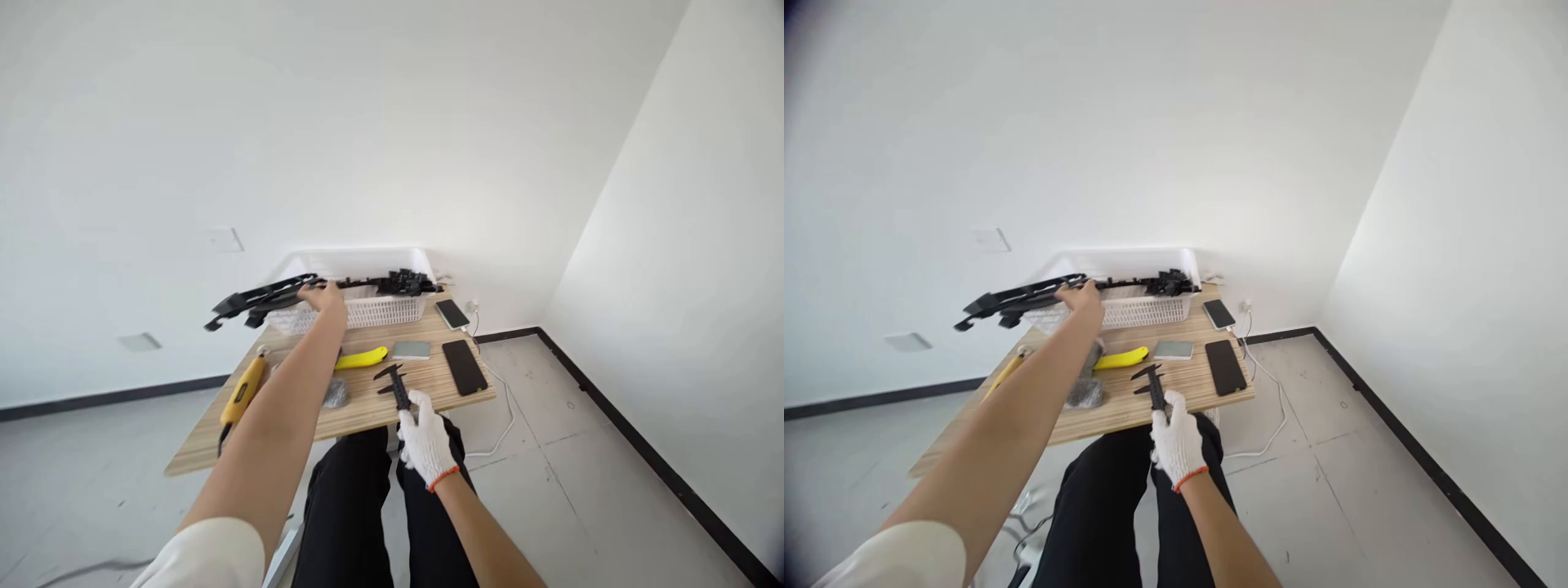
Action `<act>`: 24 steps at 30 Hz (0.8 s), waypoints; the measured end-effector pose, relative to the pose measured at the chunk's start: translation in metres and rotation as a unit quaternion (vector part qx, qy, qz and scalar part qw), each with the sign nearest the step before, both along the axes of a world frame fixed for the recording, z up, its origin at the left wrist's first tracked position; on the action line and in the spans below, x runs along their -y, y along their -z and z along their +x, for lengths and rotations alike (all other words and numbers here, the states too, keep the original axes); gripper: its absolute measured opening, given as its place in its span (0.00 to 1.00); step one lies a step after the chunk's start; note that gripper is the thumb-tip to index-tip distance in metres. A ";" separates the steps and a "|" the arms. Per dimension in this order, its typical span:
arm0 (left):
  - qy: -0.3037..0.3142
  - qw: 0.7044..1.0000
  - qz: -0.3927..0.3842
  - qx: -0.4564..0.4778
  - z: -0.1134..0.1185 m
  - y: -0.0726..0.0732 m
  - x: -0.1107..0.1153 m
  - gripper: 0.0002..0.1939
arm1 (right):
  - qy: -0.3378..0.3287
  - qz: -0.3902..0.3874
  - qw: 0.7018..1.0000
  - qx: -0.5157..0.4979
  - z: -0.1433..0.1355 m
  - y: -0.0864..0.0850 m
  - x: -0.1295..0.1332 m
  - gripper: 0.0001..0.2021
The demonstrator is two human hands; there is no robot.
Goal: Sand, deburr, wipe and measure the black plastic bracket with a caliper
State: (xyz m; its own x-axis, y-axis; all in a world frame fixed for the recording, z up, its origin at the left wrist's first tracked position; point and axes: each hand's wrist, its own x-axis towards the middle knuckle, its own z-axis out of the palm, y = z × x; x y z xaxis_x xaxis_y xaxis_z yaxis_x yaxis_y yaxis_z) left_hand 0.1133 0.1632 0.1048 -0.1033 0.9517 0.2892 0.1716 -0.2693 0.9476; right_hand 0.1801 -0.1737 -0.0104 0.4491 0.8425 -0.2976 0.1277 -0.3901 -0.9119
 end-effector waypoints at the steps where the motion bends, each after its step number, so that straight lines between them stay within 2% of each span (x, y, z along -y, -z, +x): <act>1: -0.043 0.999 -0.008 0.027 0.005 -0.001 -0.001 0.20 | -0.002 0.002 1.000 0.005 0.001 0.001 -0.001 0.21; 3: -0.109 0.991 -0.026 0.070 0.014 -0.003 -0.002 0.17 | -0.004 0.004 1.000 0.013 0.002 0.002 -0.002 0.21; 5: -0.126 0.987 -0.038 0.095 0.022 -0.005 -0.002 0.12 | -0.002 0.004 1.000 0.016 0.002 0.001 -0.002 0.21; 9: -0.114 0.989 -0.011 0.098 0.029 -0.015 0.008 0.10 | 0.007 -0.003 1.000 -0.002 0.000 -0.003 -0.001 0.21; 14: -0.066 0.990 0.109 0.052 0.013 -0.046 0.041 0.10 | 0.027 0.010 0.999 -0.033 -0.003 -0.008 0.002 0.22; 16: -0.036 0.978 0.203 0.028 -0.004 -0.065 0.059 0.10 | 0.033 0.016 0.998 -0.041 -0.003 -0.009 0.003 0.22; 18: -0.003 0.949 0.314 0.025 -0.024 -0.088 0.078 0.09 | 0.036 0.018 0.998 -0.048 -0.003 -0.010 0.004 0.23; 20: 0.008 0.914 0.401 0.053 -0.046 -0.117 0.100 0.10 | 0.038 0.022 0.998 -0.050 -0.003 -0.011 0.004 0.24; 22: 0.013 0.862 0.497 0.099 -0.069 -0.150 0.125 0.13 | 0.038 0.027 0.998 -0.051 -0.003 -0.010 0.004 0.24; 23: 0.030 0.845 0.522 0.111 -0.080 -0.166 0.138 0.16 | 0.037 0.029 0.998 -0.051 -0.003 -0.010 0.004 0.24; 24: 0.036 0.847 0.516 0.125 -0.091 -0.181 0.152 0.19 | 0.037 0.030 0.998 -0.051 -0.004 -0.009 0.005 0.23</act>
State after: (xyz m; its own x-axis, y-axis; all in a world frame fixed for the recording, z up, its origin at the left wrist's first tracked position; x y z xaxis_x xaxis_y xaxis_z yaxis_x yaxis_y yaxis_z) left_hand 0.0226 0.0111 0.2863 -0.2363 0.2113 0.9484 -0.0508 -0.9774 0.2051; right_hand 0.1764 -0.1782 -0.0011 0.4809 0.8259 -0.2943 0.0061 -0.3388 -0.9408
